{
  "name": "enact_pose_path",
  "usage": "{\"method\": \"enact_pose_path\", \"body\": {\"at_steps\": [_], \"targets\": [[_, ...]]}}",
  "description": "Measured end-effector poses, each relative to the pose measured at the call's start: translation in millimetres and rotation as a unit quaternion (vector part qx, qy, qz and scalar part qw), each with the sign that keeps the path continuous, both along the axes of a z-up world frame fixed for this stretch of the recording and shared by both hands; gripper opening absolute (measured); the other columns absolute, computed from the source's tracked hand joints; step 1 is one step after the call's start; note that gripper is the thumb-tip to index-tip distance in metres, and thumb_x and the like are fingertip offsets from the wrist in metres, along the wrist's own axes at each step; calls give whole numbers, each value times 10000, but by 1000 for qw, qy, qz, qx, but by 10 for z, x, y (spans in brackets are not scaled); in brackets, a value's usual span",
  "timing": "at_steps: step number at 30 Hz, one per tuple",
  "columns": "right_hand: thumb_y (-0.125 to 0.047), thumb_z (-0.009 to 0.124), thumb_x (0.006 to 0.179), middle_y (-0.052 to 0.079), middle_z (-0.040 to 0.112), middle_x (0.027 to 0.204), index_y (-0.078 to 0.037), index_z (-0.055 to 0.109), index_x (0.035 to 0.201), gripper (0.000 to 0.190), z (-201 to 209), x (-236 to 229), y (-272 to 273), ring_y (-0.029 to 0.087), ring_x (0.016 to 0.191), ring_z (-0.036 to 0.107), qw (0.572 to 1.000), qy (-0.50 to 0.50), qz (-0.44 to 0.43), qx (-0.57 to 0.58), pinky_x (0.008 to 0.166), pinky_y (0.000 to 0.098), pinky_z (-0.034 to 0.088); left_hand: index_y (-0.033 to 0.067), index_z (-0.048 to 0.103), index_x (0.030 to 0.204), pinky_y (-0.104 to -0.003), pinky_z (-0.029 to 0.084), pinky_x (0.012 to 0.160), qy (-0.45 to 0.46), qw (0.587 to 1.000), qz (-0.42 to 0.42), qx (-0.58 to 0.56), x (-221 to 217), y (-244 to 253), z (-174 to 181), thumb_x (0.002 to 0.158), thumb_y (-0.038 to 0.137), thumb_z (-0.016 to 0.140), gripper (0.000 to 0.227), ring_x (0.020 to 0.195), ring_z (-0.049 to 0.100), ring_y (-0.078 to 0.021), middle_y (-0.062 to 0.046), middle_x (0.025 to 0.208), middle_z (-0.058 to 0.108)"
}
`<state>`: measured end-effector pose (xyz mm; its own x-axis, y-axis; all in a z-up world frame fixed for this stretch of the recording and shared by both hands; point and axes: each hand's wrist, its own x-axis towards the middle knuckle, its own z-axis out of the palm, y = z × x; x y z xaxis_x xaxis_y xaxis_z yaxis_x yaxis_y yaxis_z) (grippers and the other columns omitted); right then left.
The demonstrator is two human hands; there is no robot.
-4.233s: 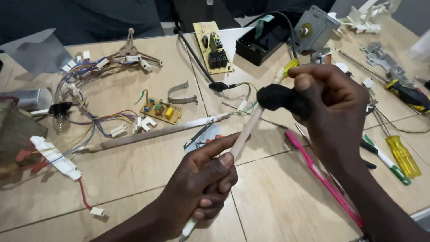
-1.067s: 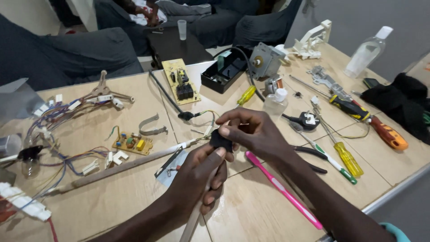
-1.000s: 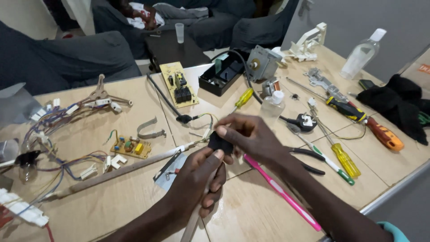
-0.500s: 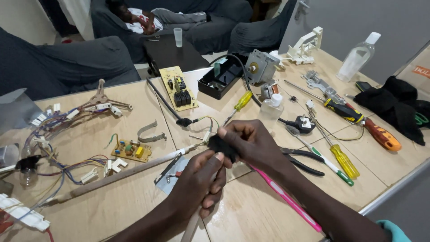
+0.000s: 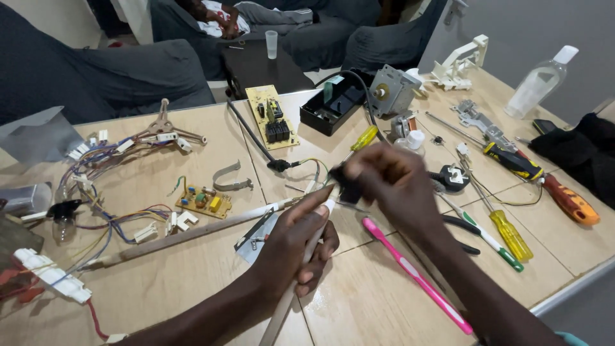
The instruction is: Wrapping a black protective or adhesive material around a white cylindrical heating element component.
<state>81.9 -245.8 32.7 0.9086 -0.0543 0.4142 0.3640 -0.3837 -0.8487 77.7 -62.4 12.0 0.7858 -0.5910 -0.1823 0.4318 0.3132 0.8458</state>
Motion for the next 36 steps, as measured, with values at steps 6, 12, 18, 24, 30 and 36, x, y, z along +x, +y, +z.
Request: {"method": "enact_pose_path", "body": {"at_steps": [6, 12, 18, 24, 30, 36], "targets": [[-214, 766, 904, 49, 734, 720, -59, 754, 865, 161, -146, 9, 125, 79, 515, 627, 997, -50, -3, -55, 432, 194, 519, 177, 478, 1609, -223, 268, 224, -27, 1000, -11, 9, -21, 10, 15, 968, 202, 519, 642, 300, 313, -49, -53, 606, 511], [-186, 742, 928, 67, 755, 719, -42, 762, 916, 147, -218, 7, 141, 82, 471, 641, 995, -67, 0, -76, 380, 169, 534, 100, 600, 1470, -215, 255, 237, 33, 999, 16, 4, 59, -3, 6, 897, 178, 637, 579, 298, 310, -48, -52, 598, 495], [-190, 733, 930, 77, 750, 730, -35, 752, 917, 156, -89, -17, 66, 99, 520, 674, 991, -119, -48, -49, 442, 191, 548, 87, 518, 1531, -226, 296, 245, 43, 997, -12, -59, 120, -31, -96, 965, 192, 525, 575, 292, 343, -67, -74, 615, 513], [-258, 615, 1009, 74, 758, 866, -49, 759, 1003, 254, -91, 45, 9, 151, 735, 712, 976, -164, -33, -138, 620, 269, 588, 98, 563, 1548, -208, 325, 267, 19, 998, 23, -52, 87, -18, -85, 956, 197, 559, 601, 321, 371, -48, -62, 641, 545], [-190, 734, 915, 94, 778, 811, -26, 782, 1008, 194, -108, 8, 64, 127, 613, 684, 999, -36, 37, -12, 509, 224, 581, 133, 605, 1528, -198, 317, 281, -28, 999, 23, -24, 10, 3, 8, 953, 171, 567, 577, 339, 356, -40, -58, 641, 512], [-221, 731, 928, 53, 764, 847, -79, 800, 995, 171, -177, -22, 110, 113, 718, 700, 988, -122, 17, -91, 625, 238, 563, 57, 641, 1429, -220, 307, 254, -9, 998, 37, -48, 42, -27, -70, 935, 115, 610, 498, 313, 354, -63, -86, 637, 514]]}}
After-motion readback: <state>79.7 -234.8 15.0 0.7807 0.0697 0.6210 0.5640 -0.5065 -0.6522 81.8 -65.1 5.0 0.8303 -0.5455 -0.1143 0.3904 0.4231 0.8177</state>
